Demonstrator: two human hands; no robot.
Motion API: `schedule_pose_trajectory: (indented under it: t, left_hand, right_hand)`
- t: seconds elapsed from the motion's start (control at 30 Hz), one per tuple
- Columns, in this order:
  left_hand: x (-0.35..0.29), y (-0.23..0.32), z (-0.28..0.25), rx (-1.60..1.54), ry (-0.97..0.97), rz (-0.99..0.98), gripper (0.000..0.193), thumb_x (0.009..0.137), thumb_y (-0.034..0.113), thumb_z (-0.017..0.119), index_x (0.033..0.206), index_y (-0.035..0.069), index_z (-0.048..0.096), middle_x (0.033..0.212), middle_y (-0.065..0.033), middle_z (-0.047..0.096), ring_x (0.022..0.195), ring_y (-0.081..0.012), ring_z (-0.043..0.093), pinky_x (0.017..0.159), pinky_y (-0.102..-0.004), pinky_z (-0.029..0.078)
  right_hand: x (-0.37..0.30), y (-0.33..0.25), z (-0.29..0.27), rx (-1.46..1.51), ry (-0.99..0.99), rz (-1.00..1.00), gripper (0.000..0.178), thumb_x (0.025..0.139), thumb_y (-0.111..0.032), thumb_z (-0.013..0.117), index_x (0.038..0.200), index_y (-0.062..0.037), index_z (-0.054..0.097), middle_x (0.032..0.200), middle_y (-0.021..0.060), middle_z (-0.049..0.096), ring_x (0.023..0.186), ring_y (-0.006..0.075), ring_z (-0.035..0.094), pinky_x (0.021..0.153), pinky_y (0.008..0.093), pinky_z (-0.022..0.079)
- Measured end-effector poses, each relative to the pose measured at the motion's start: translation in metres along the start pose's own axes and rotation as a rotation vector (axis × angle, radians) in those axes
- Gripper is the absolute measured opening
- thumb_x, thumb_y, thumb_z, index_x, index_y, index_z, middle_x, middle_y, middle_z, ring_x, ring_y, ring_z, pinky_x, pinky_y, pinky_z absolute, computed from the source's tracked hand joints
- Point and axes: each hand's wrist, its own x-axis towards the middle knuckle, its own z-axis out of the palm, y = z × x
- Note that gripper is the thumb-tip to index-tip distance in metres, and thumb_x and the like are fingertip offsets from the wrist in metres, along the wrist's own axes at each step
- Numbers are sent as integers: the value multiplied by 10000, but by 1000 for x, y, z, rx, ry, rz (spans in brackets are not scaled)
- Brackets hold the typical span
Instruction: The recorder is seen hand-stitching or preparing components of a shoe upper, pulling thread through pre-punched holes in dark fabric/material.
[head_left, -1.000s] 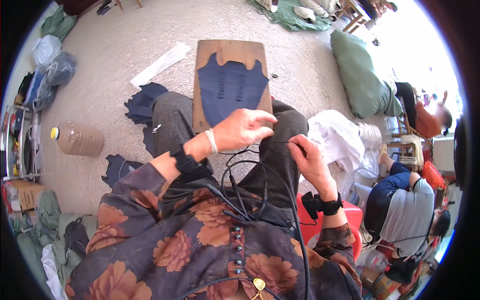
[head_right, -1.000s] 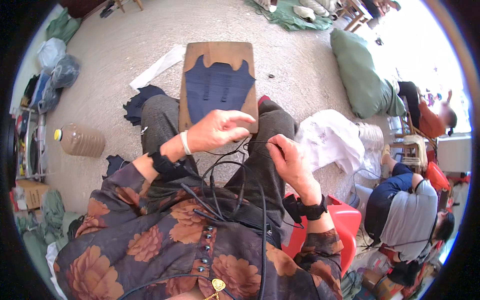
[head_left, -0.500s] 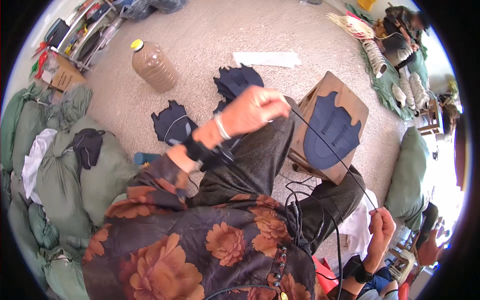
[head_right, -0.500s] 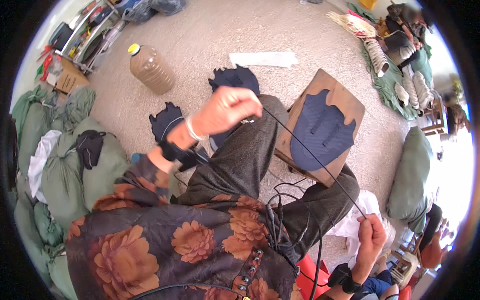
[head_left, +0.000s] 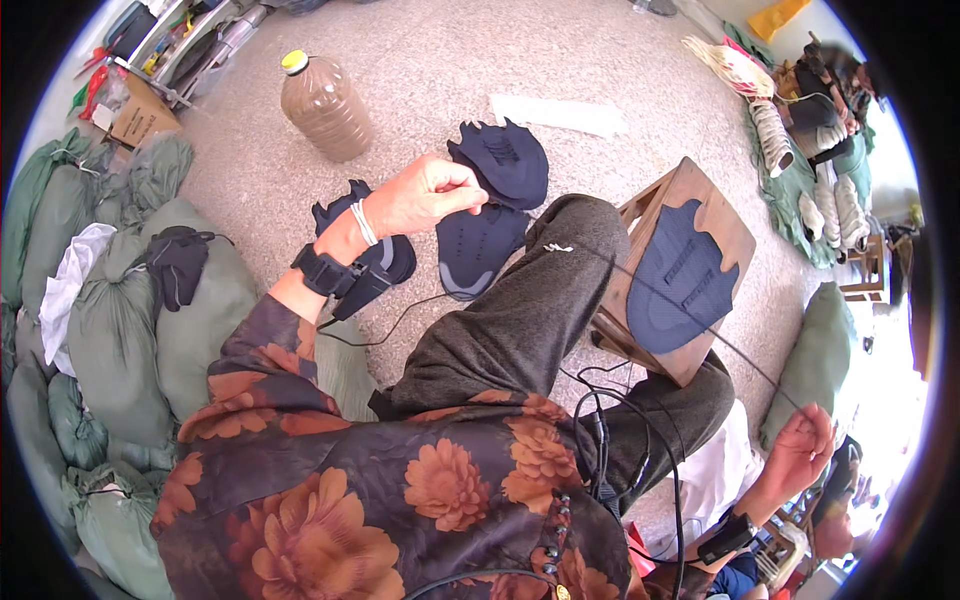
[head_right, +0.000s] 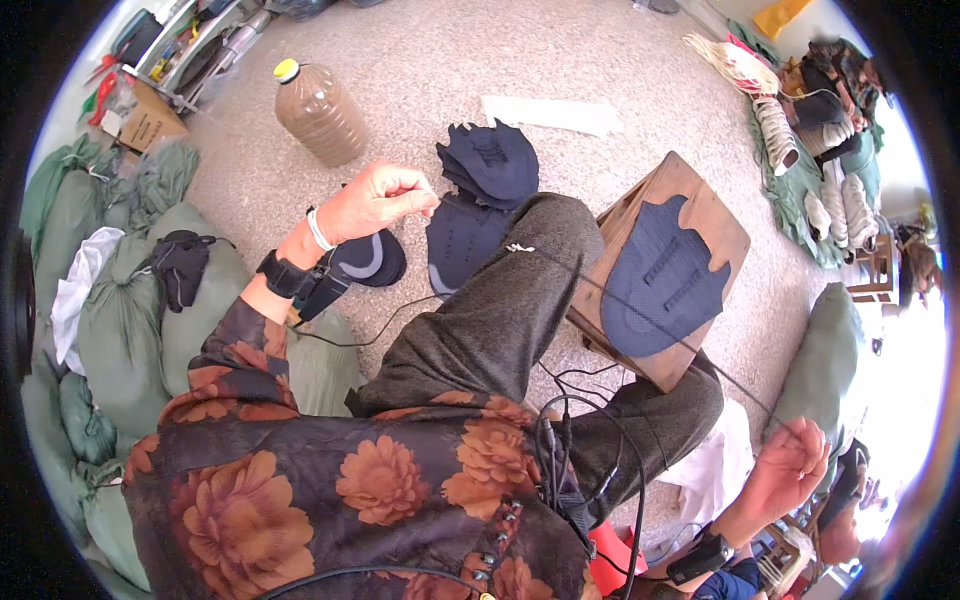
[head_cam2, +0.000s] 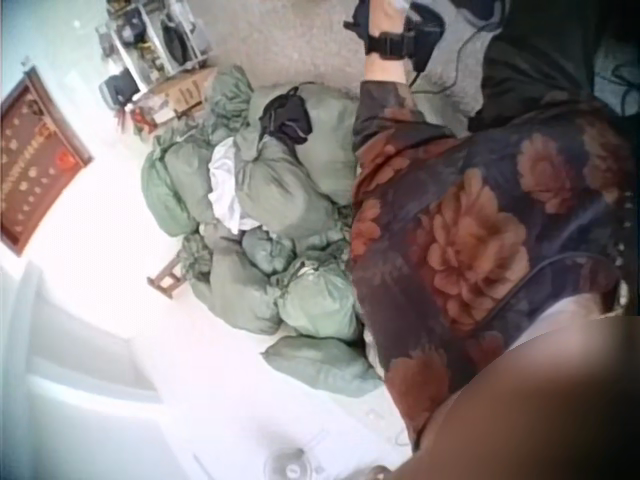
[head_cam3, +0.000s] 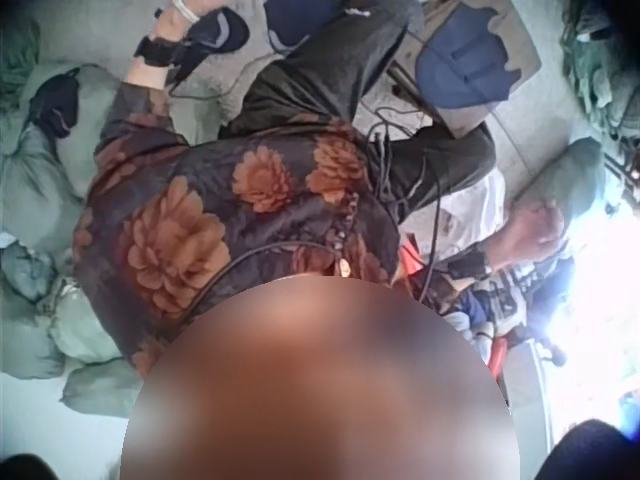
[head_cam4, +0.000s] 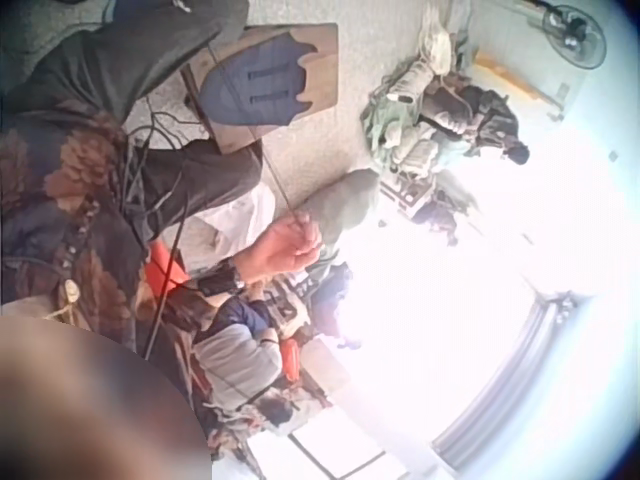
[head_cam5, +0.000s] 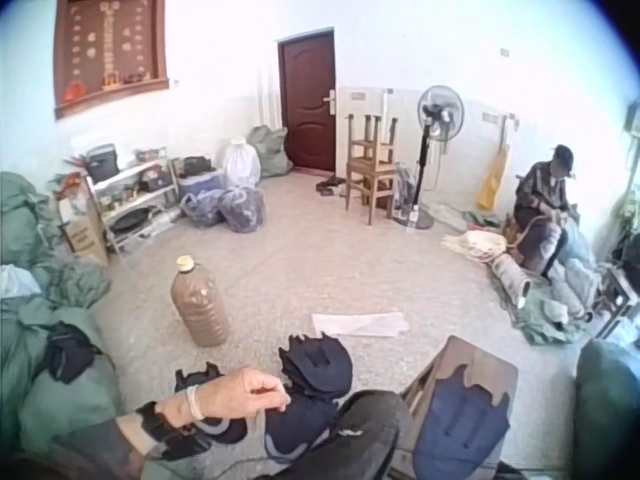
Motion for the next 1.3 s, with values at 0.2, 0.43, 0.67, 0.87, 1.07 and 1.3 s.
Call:
schedule_pose_trajectory:
  t: [0.2, 0.43, 0.67, 0.87, 1.07, 1.3]
  left_hand:
    - [-6, -13, -16, 108, -82, -124, 251, 946, 214, 631, 830, 2, 697, 778, -26, 686, 737, -77, 602, 684, -262, 483]
    - [27, -9, -6, 103, -46, -49, 233, 940, 177, 613, 798, 7, 687, 711, 16, 639, 681, -58, 552, 638, -258, 461]
    - [66, 39, 47, 50, 238, -12, 207, 940, 198, 607, 813, 35, 588, 642, 19, 539, 550, -77, 491, 511, -266, 408]
    - [61, 61, 174, -1014, -402, -479, 115, 924, 3, 511, 1016, 42, 569, 810, -28, 556, 673, -125, 549, 600, -289, 454]
    - [70, 71, 250, -1183, -258, -353, 173, 944, -22, 478, 1096, 46, 526, 908, -58, 599, 843, -196, 621, 804, -378, 528]
    - [64, 97, 273, -1116, -58, -201, 210, 944, -38, 514, 1146, 19, 499, 1026, -144, 670, 1004, -228, 644, 970, -347, 500]
  right_hand:
    - [18, -14, -63, -22, 46, 26, 269, 1030, -113, 464, 770, -84, 404, 682, -7, 310, 570, 101, 273, 524, 263, 281]
    - [26, -10, -107, -255, 449, -182, 379, 1012, -282, 560, 694, -139, 411, 614, -21, 374, 511, 86, 281, 448, 266, 246]
    - [1, 38, -86, -529, 344, -38, 114, 992, -166, 569, 914, -84, 580, 660, -44, 457, 540, 44, 376, 484, 224, 334]
    - [-7, 119, -13, -667, 31, 306, 113, 970, -85, 543, 994, -19, 632, 681, -56, 463, 566, 36, 426, 507, 207, 367]
    - [-14, 163, 2, -848, -18, 203, 125, 986, -109, 581, 933, -8, 632, 688, -87, 470, 612, -1, 395, 515, 204, 303]
    - [-12, 174, -15, -950, -29, 114, 207, 974, -135, 616, 1059, 45, 669, 760, -70, 546, 688, 11, 440, 562, 206, 343]
